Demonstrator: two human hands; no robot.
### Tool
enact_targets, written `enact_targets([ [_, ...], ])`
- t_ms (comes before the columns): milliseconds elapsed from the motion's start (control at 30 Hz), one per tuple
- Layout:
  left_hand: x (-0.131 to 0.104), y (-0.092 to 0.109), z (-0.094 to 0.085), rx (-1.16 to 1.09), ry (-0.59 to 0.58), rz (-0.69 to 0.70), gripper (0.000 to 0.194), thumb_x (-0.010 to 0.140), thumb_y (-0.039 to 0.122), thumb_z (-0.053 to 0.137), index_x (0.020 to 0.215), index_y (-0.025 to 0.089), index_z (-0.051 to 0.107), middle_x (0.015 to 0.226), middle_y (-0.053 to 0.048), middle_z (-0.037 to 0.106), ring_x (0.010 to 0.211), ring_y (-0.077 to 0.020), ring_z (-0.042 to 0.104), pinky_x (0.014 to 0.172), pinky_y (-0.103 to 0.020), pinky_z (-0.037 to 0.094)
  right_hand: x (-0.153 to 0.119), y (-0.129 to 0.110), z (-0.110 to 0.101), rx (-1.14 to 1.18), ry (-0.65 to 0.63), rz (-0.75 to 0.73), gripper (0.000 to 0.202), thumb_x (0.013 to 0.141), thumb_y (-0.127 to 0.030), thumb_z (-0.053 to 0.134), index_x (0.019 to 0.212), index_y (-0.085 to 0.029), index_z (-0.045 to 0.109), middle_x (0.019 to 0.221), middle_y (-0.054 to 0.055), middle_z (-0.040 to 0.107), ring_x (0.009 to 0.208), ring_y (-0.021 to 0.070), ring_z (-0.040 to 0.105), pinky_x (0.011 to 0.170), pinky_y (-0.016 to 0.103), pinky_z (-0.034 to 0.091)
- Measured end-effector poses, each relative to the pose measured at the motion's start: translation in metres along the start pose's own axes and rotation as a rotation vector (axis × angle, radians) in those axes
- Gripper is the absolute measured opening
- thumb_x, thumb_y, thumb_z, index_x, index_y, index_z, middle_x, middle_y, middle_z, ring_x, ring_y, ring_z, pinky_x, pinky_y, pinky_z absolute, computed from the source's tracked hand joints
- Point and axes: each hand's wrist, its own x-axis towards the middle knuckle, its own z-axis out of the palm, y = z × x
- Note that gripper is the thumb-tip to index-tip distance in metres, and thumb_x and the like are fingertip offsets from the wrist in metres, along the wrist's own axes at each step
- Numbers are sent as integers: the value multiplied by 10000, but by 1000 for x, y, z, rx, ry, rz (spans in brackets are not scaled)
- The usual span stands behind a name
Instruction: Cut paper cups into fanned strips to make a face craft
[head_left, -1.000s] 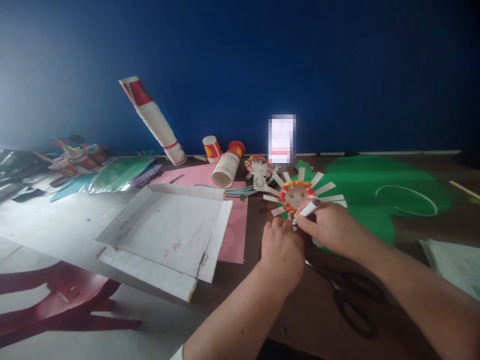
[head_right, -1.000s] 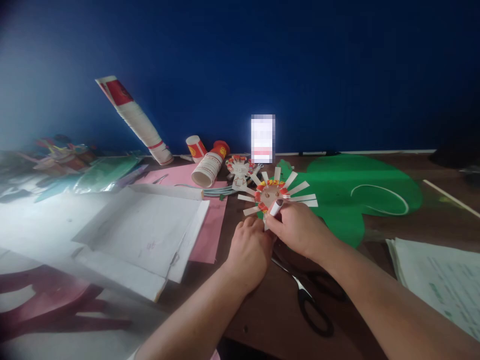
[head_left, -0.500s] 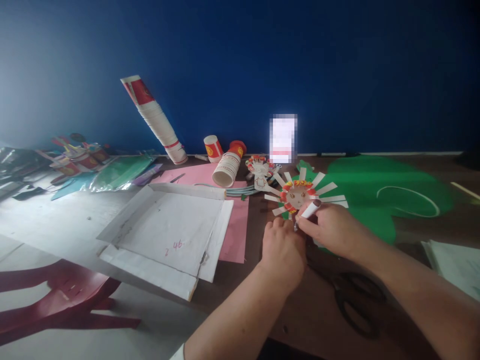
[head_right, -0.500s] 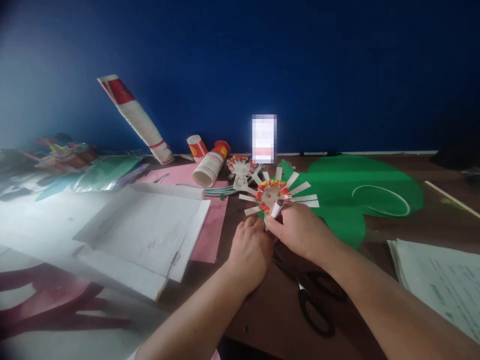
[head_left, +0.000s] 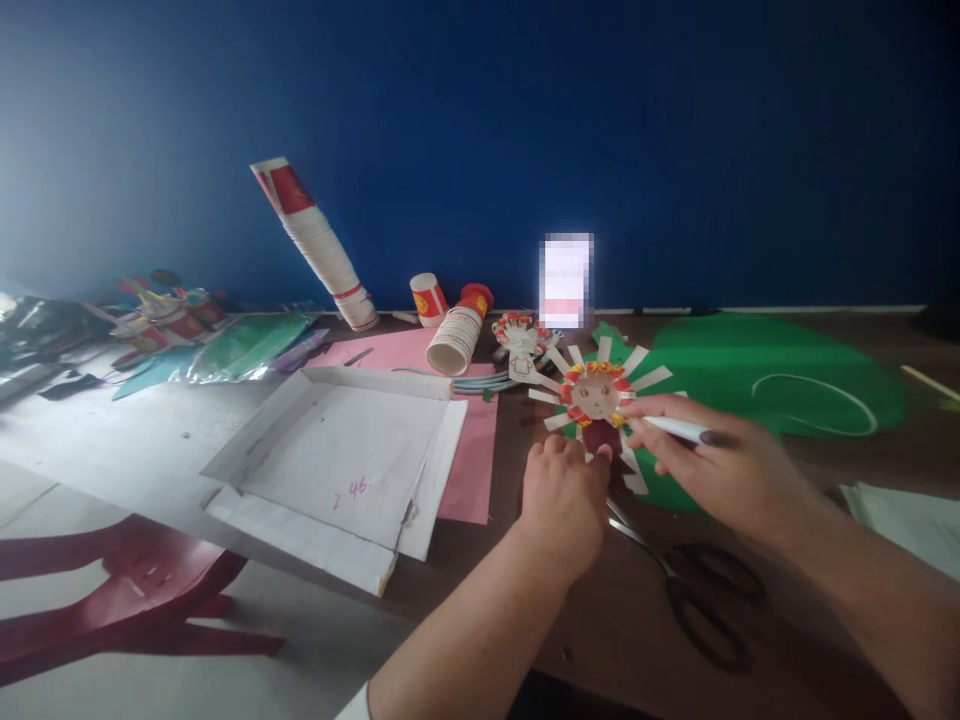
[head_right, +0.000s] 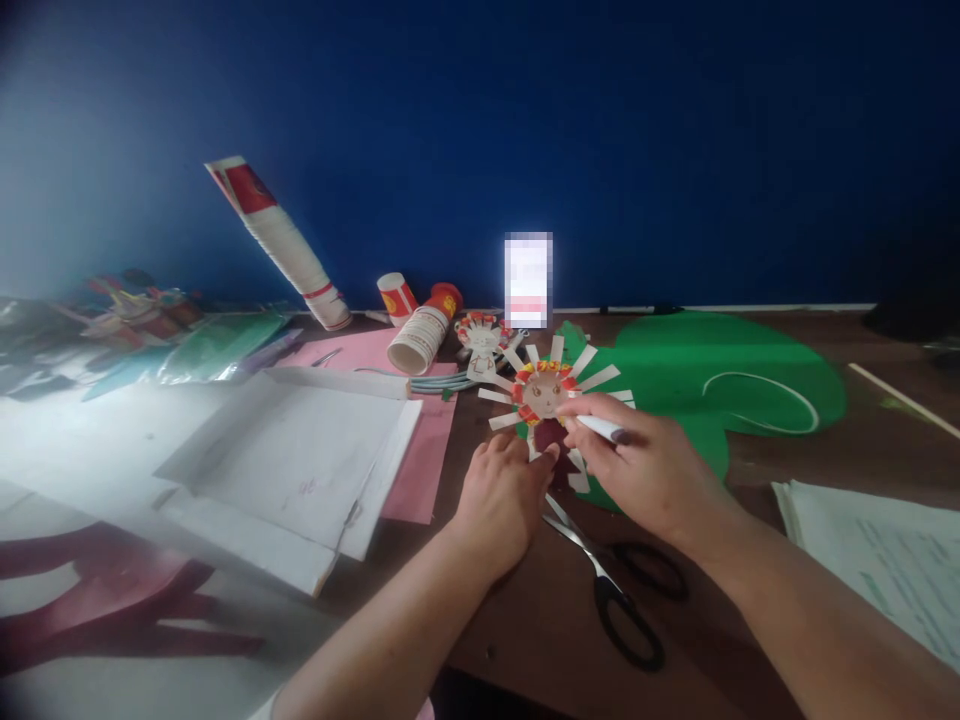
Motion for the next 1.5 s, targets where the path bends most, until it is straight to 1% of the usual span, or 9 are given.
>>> enact_targets([
  [67,0,-1,1,2,4,0,361,1020,322,401,1276,275,651,982,-75,686,993,-262,590,821,-382,466,-9,1,-5,1,-76,-8,219,950,-387,546,1061,-299,712,892,-9,800,526,149,686,541,271,539],
  [267,2,-2,-2,-9,-3,3,382,1027,329,371,1261,273,669,994,-86,683,1012,-266,589,835,-385,467,-39,10,-6,-85,-169,-208,253,982,-327,500,1172,-308,665,1063,27,794,940,236,761,740,307,583],
  [467,2,-4,-3,-50,-30,-15,399,1026,342,358,1277,295,665,1019,-85,691,1036,-273,592,867,-406,475,-47,25,8,-121,-198,-251,320,952,-226,492,1220,-288,656,1070,55,807,888,259,779,781,359,596],
  [667,4,-5,-3,-48,-2,5,408,1024,315,342,1222,276,696,1012,-89,694,1024,-278,603,866,-414,488,-42,22,7,-222,-236,-311,481,873,-142,495,1312,-297,614,1105,30,804,868,265,785,649,331,584],
  [867,7,-13,-8,-134,-22,-15,358,976,323,459,1237,324,705,1009,-68,696,1008,-253,619,893,-378,502,-40,20,5,-260,-230,-345,429,891,-168,474,1284,-266,617,1109,42,803,862,260,786,652,331,570],
  [1000,10,-21,-13,-158,11,-54,419,967,260,443,1322,316,658,1061,-64,713,973,-226,628,913,-355,504,-41,21,7,-245,-233,-323,366,896,-184,480,1221,-253,634,1088,49,807,876,254,782,650,319,560],
  [1100,13,-25,-15,-129,16,-63,422,957,234,435,1293,306,680,1083,-68,734,987,-225,632,938,-353,493,-40,21,7,-257,-242,-301,338,896,-206,500,1201,-265,633,1064,40,812,832,252,784,643,315,549],
  [1300,17,-29,-13,-56,-83,-80,418,944,244,437,1258,335,697,1061,-45,758,967,-248,643,878,-355,497,-42,22,8,-277,-234,-303,332,946,-234,465,1238,-288,614,1002,18,819,812,252,783,629,311,523],
  [1500,23,-27,-23,37,-166,-44,392,938,251,454,1225,339,708,1088,-61,751,1047,-290,625,870,-385,480,-42,31,13,-178,-217,-217,284,979,-313,485,1206,-299,655,929,10,817,793,249,778,643,322,552],
])
